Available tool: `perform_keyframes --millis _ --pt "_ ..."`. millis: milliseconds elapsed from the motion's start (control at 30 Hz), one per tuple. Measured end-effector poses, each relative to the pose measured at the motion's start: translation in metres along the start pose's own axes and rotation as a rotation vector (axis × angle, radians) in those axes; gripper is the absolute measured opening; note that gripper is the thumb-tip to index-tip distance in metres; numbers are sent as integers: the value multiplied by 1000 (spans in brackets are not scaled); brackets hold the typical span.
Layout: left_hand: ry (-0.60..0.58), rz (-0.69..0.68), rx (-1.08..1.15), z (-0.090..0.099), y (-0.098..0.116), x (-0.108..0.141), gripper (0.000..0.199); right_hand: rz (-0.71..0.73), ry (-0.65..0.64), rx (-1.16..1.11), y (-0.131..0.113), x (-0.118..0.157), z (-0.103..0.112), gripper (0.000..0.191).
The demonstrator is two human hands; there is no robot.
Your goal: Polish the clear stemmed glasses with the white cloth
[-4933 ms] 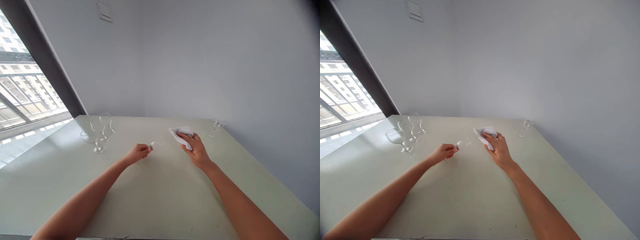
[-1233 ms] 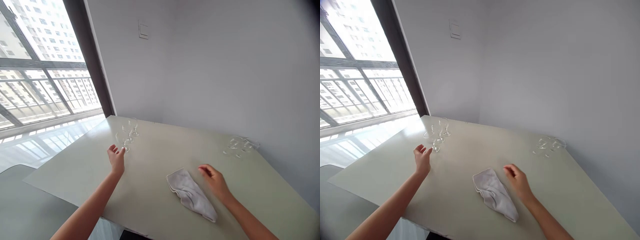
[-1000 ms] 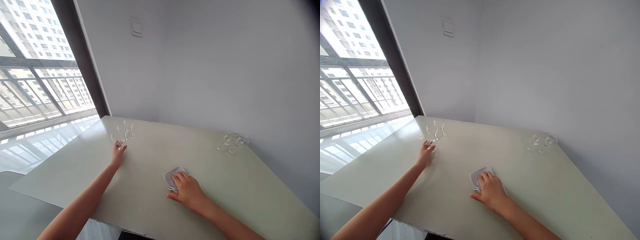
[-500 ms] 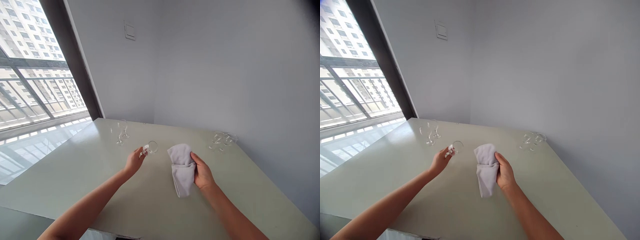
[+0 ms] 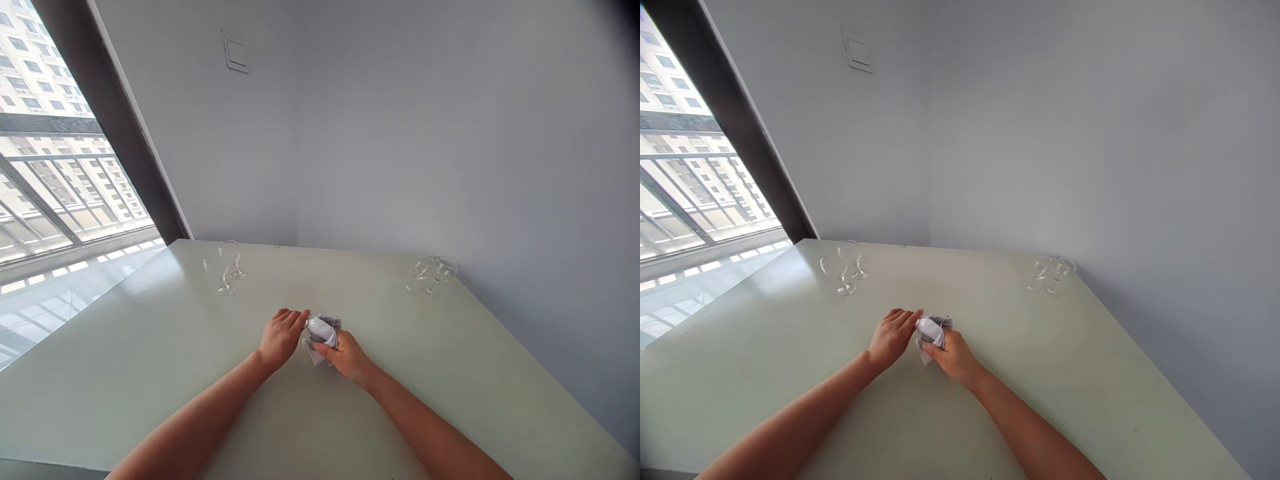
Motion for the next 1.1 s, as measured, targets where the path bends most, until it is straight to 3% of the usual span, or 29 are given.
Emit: perform_keyframes --millis 100,267,467,600,700,800,900,967,1100 --pt "-22 -62 -17 -1 5 1 32 -61 -173 -102 13 0 -16 23" --pt "-27 -24 -86 8 7 -4 33 -31 -146 -100 0 1 -1 28" --pt "0 95 -105 17 4 -9 28 349 306 559 -51 17 51 22" --pt "29 120 -130 22 -2 -7 25 416 613 754 -58 34 89 23" --pt "29 145 -119 22 -9 -4 27 354 697 607 -47 40 120 30" --pt "39 169 -91 22 -13 -1 28 81 609 329 -13 34 135 40" --pt "53 171 -56 23 -13 -1 28 -136 484 197 12 26 126 41" --pt "57 167 -30 24 -12 -1 28 -145 457 167 13 19 116 37" --pt "39 155 -16 21 -8 0 28 -128 569 -54 10 11 107 39"
Point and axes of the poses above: each hand's wrist, its own x-axis away from the middle knuckle, its own z-axis out of the back of the hand, y = z × x, the point moved 9 cm from there along -x, towards the middle knuckle, and after that the axes turned 8 degrees about x, right-handed, at the moved point
